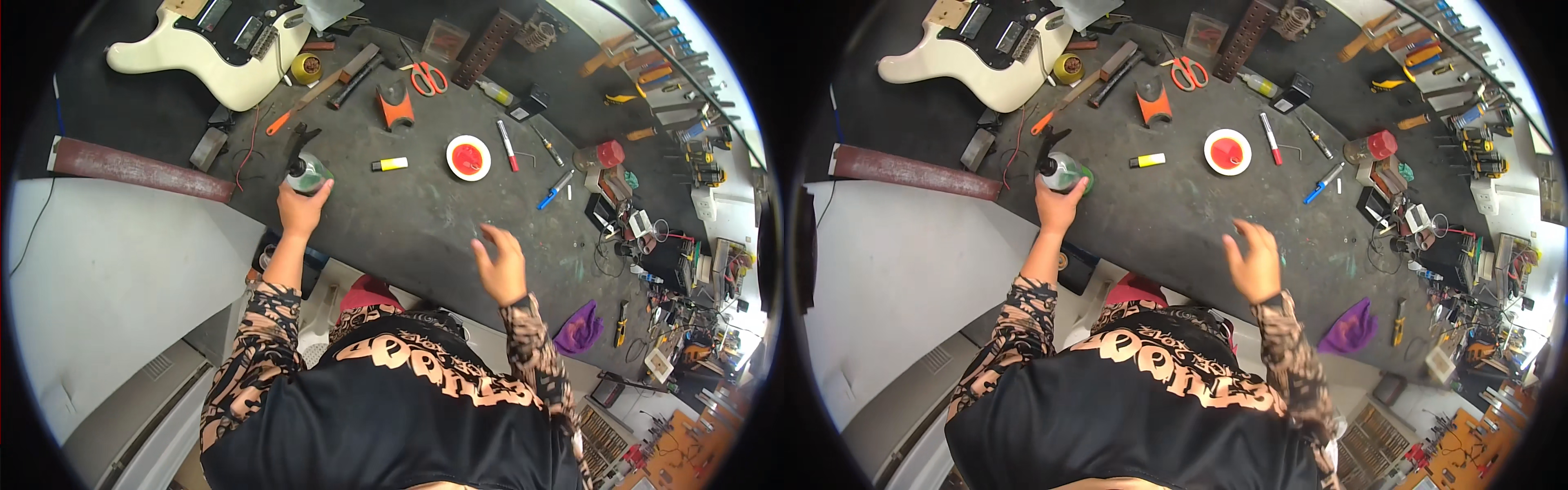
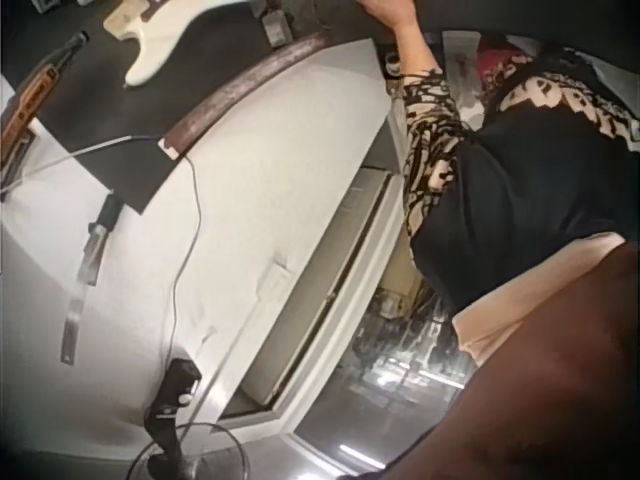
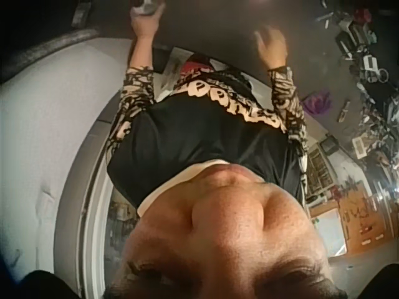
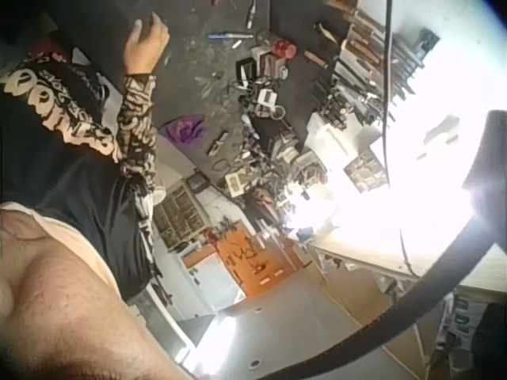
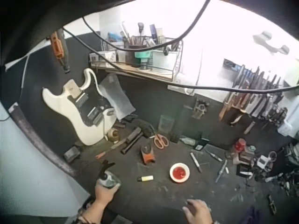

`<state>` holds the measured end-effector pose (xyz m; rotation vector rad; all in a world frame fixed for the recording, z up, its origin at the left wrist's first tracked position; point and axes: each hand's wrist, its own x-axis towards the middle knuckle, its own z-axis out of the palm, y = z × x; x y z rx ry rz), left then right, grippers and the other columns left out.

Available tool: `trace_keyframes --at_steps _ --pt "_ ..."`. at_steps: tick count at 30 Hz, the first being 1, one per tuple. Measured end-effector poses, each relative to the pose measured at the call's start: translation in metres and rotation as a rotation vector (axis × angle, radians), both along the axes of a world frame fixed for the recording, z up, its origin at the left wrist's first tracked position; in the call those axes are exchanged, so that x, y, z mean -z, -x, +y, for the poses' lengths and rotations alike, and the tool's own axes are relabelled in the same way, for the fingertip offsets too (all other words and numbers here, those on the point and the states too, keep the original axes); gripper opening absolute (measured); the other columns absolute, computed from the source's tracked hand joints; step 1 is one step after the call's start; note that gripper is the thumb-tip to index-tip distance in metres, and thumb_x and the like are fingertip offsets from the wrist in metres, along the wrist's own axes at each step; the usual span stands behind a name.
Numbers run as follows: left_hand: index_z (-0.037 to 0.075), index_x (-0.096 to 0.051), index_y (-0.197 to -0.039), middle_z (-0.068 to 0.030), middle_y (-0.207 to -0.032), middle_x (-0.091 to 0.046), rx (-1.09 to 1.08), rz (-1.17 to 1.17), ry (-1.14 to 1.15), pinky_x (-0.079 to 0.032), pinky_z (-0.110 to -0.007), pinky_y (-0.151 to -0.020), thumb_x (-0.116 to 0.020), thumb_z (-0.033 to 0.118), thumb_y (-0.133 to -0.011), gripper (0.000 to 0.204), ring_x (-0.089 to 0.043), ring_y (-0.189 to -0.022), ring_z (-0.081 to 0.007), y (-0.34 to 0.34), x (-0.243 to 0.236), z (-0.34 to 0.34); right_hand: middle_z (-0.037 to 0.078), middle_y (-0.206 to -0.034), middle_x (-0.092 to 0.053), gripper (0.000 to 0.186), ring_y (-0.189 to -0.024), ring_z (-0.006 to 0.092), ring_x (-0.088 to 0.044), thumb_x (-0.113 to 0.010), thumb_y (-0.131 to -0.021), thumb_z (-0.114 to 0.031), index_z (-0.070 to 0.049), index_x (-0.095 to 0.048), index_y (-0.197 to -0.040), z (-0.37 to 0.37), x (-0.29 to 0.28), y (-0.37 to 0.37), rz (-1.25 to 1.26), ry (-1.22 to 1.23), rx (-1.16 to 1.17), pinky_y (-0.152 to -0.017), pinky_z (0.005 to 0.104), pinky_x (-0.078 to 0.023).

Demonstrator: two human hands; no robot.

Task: The person organizes the workbench by sorting sanding blocks and placing them into a tray, handling rotary tools, holding a sanding disc, and moving hand tools and a spray bottle.

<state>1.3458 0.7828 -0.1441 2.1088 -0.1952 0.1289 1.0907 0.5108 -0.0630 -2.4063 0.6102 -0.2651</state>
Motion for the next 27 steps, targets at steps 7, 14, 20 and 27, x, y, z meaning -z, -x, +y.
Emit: trace_keyframes --at_steps 7,14,20,27 --pt "-0.002 -0.056 -0.116 -0.0160 -0.107 -0.068 0.011 0.007 0.120 -0.052 -0.038 -0.086 -0.089 0.025 -0.070 0.063 -0.068 -0.095 -0.0281 -0.079 -0.029 0.021 0.028 -0.131 -0.051 0.073 -0.121 0.0433 -0.049 -0.076 -0.083 -0.033 0.003 -0.043 -0.138 0.015 0.075 -0.200 0.031 0.069 -0.041 -0.103 0.0477 -0.042" --pt "-0.001 -0.053 -0.122 -0.0180 -0.115 -0.065 -0.133 -0.013 0.039 -0.050 -0.039 -0.092 -0.089 0.030 -0.070 0.071 -0.066 -0.103 -0.0298 -0.132 0.001 0.045 0.024 -0.134 -0.050 0.091 -0.123 0.0403 -0.050 -0.081 -0.077 -0.039 -0.001 -0.034 -0.144 0.024 0.078 -0.302 0.254 0.144 0.208 -0.105 0.0464 -0.042" --pt "-0.001 -0.057 -0.118 -0.0203 -0.111 -0.067 -0.195 -0.028 0.031 -0.051 -0.043 -0.088 -0.089 0.030 -0.068 0.067 -0.066 -0.102 -0.0353 -0.121 -0.001 0.053 0.021 -0.112 -0.057 0.069 -0.103 0.0396 -0.057 -0.079 -0.075 -0.029 -0.001 -0.049 -0.131 0.026 0.082 -0.292 -0.013 0.236 0.061 -0.091 0.0464 -0.048" --pt "-0.001 -0.067 -0.098 -0.0154 -0.096 -0.072 -0.139 -0.059 0.044 -0.053 -0.039 -0.082 -0.088 0.026 -0.070 0.045 -0.070 -0.089 -0.0296 -0.106 -0.001 0.063 0.015 -0.099 -0.061 0.066 -0.094 0.0331 -0.058 -0.079 -0.065 -0.019 -0.001 -0.056 -0.124 0.128 0.025 -0.229 0.067 0.283 -0.529 -0.080 0.0417 -0.052"
